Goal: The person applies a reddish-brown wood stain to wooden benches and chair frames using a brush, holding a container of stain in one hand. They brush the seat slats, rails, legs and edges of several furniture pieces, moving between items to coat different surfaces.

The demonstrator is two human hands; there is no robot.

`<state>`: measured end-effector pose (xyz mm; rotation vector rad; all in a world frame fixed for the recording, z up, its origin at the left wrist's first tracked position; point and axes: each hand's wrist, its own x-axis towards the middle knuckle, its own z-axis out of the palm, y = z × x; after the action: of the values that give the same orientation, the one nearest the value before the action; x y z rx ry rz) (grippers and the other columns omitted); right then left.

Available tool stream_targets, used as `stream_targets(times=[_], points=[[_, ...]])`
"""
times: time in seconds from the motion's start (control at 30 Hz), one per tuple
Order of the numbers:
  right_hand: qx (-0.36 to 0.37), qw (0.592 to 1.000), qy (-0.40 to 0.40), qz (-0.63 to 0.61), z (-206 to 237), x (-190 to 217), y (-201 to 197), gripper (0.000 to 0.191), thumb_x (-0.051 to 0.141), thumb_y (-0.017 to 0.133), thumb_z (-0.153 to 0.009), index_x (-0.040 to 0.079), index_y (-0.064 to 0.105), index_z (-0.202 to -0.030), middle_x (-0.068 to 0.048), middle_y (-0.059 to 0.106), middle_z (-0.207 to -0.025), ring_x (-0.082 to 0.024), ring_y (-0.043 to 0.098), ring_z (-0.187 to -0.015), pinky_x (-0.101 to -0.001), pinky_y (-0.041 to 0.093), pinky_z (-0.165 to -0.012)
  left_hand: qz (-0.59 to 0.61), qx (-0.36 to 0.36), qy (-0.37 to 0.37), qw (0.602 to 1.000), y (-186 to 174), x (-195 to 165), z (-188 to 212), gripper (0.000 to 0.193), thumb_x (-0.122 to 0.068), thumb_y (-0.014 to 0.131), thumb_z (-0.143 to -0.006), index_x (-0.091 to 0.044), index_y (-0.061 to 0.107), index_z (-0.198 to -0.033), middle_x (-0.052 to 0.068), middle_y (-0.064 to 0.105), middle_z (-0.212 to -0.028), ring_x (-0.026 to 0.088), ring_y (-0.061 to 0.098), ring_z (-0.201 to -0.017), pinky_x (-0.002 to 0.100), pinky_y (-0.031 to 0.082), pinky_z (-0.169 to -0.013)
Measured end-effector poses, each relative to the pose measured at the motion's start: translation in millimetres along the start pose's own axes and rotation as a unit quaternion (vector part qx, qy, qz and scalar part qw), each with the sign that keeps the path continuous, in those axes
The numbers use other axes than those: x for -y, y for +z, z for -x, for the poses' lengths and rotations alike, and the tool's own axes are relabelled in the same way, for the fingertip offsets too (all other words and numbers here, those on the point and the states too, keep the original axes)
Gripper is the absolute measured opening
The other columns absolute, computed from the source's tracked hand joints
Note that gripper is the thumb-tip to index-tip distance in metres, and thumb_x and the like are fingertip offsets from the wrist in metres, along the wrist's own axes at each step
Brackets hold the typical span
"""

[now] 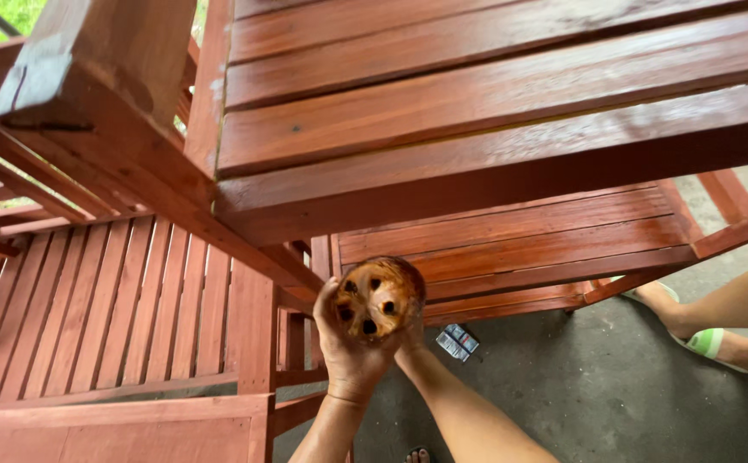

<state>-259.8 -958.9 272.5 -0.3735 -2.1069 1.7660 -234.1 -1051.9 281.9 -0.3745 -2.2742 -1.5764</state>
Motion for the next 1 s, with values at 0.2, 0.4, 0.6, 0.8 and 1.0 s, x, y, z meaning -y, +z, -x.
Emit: stream_targets(times=[0.2, 0.4, 0.6, 0.8, 1.0], points=[[-0.06, 0.978, -0.064, 0.188, 20.2, -25.7, -77.3, 0.018, 0.018, 0.068, -0.086, 0.014, 0.07, -0.103, -0.01, 0.07, -0.11, -0.032, 0.067, -0.102, -0.042, 0.056, -0.084, 0.076, 0.036, -0.025, 0.996, 37.1, -21.4, 2.7, 0.108, -0.02, 0.099, -0.061, -0.012, 0.032, -0.145, 0.013, 0.051, -0.136, 0.027, 0.059, -0.125, 0.039, 0.054, -0.107], [-0.122, 0.946, -0.122, 0.274, 17.5, -66.4, -177.0, 0.01, 0.009, 0.068, -0.083, 0.015, 0.067, -0.09, -0.009, 0.07, -0.103, -0.033, 0.068, -0.098, -0.0438, 0.056, -0.083, 0.132, 0.082, -0.04, 0.987, 87.8, -51.5, 17.1, 0.108, -0.019, 0.099, -0.062, -0.013, 0.029, -0.144, 0.012, 0.049, -0.138, 0.025, 0.059, -0.126, 0.038, 0.056, -0.105], [-0.18, 0.893, -0.159, 0.38, -1.0, -92.7, -289.9, 0.012, 0.004, 0.067, -0.083, 0.015, 0.065, -0.088, -0.009, 0.069, -0.1, -0.035, 0.066, -0.096, -0.0459, 0.055, -0.084, 0.112, 0.082, -0.056, 0.989, 140.2, -76.9, 25.8, 0.106, -0.012, 0.098, -0.061, -0.013, 0.031, -0.143, 0.012, 0.047, -0.138, 0.026, 0.057, -0.126, 0.038, 0.056, -0.105], [-0.19, 0.899, -0.152, 0.365, -25.5, -108.4, -398.4, 0.013, 0.003, 0.066, -0.084, 0.014, 0.067, -0.09, -0.009, 0.067, -0.097, -0.032, 0.066, -0.095, -0.0439, 0.054, -0.085, 0.139, 0.082, -0.065, 0.985, 190.1, -92.3, 40.5, 0.107, -0.012, 0.099, -0.06, -0.012, 0.031, -0.143, 0.012, 0.05, -0.137, 0.024, 0.059, -0.125, 0.036, 0.058, -0.104], [-0.157, 0.861, -0.071, 0.478, -40.5, -114.4, -449.8, 0.018, 0.002, 0.067, -0.08, 0.018, 0.07, -0.088, -0.007, 0.067, -0.101, -0.035, 0.063, -0.099, -0.0465, 0.053, -0.082, 0.176, 0.074, -0.072, 0.979, 216.4, -97.5, 48.5, 0.105, -0.009, 0.097, -0.061, -0.011, 0.032, -0.143, 0.012, 0.05, -0.137, 0.024, 0.058, -0.126, 0.038, 0.056, -0.106]])
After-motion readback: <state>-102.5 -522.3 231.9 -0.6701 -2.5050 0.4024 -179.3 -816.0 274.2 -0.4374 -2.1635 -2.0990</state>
